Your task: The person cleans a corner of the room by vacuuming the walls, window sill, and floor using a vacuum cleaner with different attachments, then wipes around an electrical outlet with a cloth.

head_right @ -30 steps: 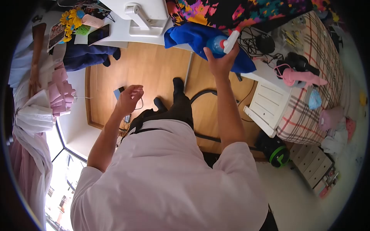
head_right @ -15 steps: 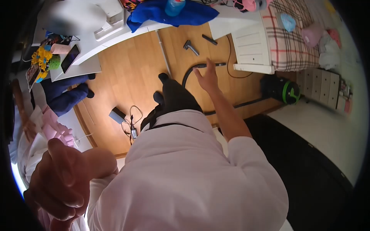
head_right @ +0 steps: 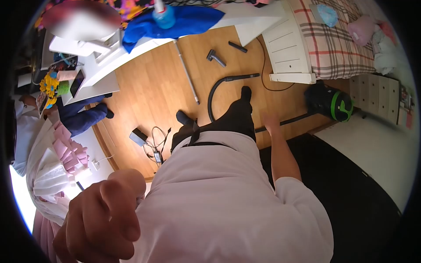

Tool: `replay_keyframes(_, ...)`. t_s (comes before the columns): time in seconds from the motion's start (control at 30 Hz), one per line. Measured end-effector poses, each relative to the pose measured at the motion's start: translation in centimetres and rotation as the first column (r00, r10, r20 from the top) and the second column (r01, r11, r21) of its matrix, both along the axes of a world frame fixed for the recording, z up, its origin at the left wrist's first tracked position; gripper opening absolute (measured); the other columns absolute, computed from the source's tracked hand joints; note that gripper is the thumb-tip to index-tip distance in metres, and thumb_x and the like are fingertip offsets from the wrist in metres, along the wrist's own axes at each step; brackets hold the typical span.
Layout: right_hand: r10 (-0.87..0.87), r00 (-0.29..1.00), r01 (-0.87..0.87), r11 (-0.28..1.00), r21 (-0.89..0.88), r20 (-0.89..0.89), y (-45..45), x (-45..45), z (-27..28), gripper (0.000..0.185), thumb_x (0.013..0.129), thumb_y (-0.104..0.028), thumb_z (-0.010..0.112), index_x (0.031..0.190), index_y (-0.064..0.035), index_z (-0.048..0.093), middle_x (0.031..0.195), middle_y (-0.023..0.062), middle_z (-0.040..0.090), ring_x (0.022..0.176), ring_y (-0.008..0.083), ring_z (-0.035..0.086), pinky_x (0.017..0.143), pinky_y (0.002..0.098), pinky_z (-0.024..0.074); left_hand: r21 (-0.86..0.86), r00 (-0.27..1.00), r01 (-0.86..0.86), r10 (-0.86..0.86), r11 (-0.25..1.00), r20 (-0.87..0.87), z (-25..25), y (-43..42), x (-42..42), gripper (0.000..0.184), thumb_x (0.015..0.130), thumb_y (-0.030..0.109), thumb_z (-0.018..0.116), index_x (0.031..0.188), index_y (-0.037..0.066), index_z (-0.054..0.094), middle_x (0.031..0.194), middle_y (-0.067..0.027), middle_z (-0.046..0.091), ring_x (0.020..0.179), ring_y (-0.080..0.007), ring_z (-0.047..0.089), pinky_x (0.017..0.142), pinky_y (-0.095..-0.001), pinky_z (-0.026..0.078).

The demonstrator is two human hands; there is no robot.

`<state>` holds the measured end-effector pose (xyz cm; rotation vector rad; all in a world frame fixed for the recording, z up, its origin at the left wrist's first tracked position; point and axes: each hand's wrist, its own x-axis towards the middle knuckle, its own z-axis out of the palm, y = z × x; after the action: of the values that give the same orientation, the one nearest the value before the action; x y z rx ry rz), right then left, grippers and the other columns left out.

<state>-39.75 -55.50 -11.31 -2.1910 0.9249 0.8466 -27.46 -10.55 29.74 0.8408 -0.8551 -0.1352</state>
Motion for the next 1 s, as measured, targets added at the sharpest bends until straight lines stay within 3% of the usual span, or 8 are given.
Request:
replay_keyframes(0.3, -0.17, 0.889, 0.239, 0.964, -0.114, 0.425, -24.1, 6.6, -6.5, 0.067, 0.094, -0.037, 0.069, 0.141, 0.0044, 0.047, 0.133, 0.0263, 0.059, 0.125, 0.0391, 0.058, 0.106, 0.0446, 0.0456, -0.013, 0.891, 0.451, -0.45, 0.892, 0.058, -3.9, -37.8, 9.5, 0.032, 0.1, 0.051, 0.059, 0.116, 0.024, 0.065, 0.089, 0.0006, 0.06, 0.083, -0.0176, 0.055, 0.09, -0.0505, 0.042)
replay_keyframes(0.4, -0.384, 0.771, 0.529, 0.83, -0.175, 0.508, -38.7, 2.2, -10.4, 0.052, 0.094, -0.033, 0.068, 0.13, 0.0034, 0.058, 0.117, 0.0235, 0.067, 0.112, 0.039, 0.065, 0.1, 0.0455, 0.049, 0.383, 0.982, 0.068, 0.006, 0.921, -0.189, -9.4, -47.1, 9.5, 0.028, 0.097, 0.03, 0.057, 0.091, 0.003, 0.063, 0.079, -0.0104, 0.059, 0.077, -0.0284, 0.058, 0.084, -0.0428, 0.048)
replay_keyframes(0.53, -0.482, 0.61, 0.776, 0.526, -0.349, 0.629, -58.7, -4.3, -11.8, 0.032, 0.097, -0.03, 0.06, 0.103, -0.0001, 0.07, 0.09, 0.0158, 0.072, 0.087, 0.0351, 0.069, 0.088, 0.0469, 0.0515, 0.947, 0.948, 0.16, 0.224, 0.279, -0.226, -26.3, -52.3, 9.2, 0.031, 0.097, 0.021, 0.062, 0.118, -0.002, 0.064, 0.097, -0.0117, 0.066, 0.092, -0.0202, 0.063, 0.088, -0.0335, 0.05)
replay_keyframes(0.6, -0.251, 0.858, 0.512, 0.496, -0.701, 0.449, -72.4, -11.6, -15.3, 0.036, 0.096, -0.039, 0.06, 0.092, -0.0054, 0.071, 0.082, 0.012, 0.07, 0.078, 0.0294, 0.067, 0.079, 0.0461, 0.0507, 0.932, 0.885, 0.361, 0.299, 0.04, -0.356, -39.3, -50.4, 6.4, 0.036, 0.097, 0.017, 0.068, 0.127, -0.001, 0.064, 0.117, -0.0171, 0.071, 0.111, -0.0264, 0.068, 0.095, -0.0366, 0.052)
replay_keyframes(0.67, 0.124, 0.91, -0.411, 0.16, -0.897, -0.395, -90.0, -21.4, -23.6, 0.042, 0.094, -0.048, 0.06, 0.081, -0.0107, 0.073, 0.073, 0.0082, 0.069, 0.07, 0.0238, 0.066, 0.071, 0.0454, 0.0499, 0.84, 0.902, 0.432, 0.134, -0.327, -0.411, -47.5, -48.6, 5.5, 0.033, 0.097, 0.031, 0.065, 0.114, 0.004, 0.07, 0.117, -0.0183, 0.07, 0.108, -0.0325, 0.068, 0.09, -0.0415, 0.053)
replay_keyframes(0.73, -0.167, 0.984, -0.05, 0.098, -0.994, -0.066, -93.2, -15.3, -17.6, 0.055, 0.096, -0.059, 0.055, 0.117, -0.0083, 0.058, 0.106, 0.0117, 0.066, 0.095, 0.027, 0.065, 0.086, 0.046, 0.0504, 0.749, 0.897, 0.419, 0.108, -0.514, -0.428, -57.4, -43.7, 5.4, 0.036, 0.096, 0.036, 0.064, 0.11, 0.004, 0.071, 0.112, -0.0199, 0.071, 0.103, -0.0376, 0.068, 0.087, -0.0446, 0.054)
replay_keyframes(0.8, -0.32, 0.942, 0.148, 0.129, -0.98, 0.101, -96.5, -14.0, -13.6, 0.086, 0.097, -0.069, 0.049, 0.154, -0.0058, 0.043, 0.138, 0.0153, 0.063, 0.121, 0.0302, 0.063, 0.101, 0.0467, 0.0509, 0.672, 0.911, 0.38, 0.132, -0.636, -0.391, -68.5, -38.5, 5.0, 0.038, 0.095, 0.038, 0.063, 0.11, 0.004, 0.071, 0.11, -0.021, 0.072, 0.103, -0.0397, 0.068, 0.089, -0.0457, 0.054)
replay_keyframes(1.0, -0.276, 0.799, 0.532, 0.739, -0.414, 0.533, -101.0, -18.9, -18.3, 0.076, 0.099, -0.058, 0.053, 0.15, -0.0015, 0.047, 0.151, 0.0211, 0.048, 0.134, 0.0312, 0.05, 0.114, 0.0468, 0.0368, 0.633, 0.951, 0.259, 0.077, -0.729, -0.3, -86.1, -42.5, 8.2, 0.055, 0.09, 0.04, 0.067, 0.132, 0.005, 0.063, 0.129, -0.021, 0.066, 0.121, -0.0373, 0.063, 0.099, -0.0462, 0.052)
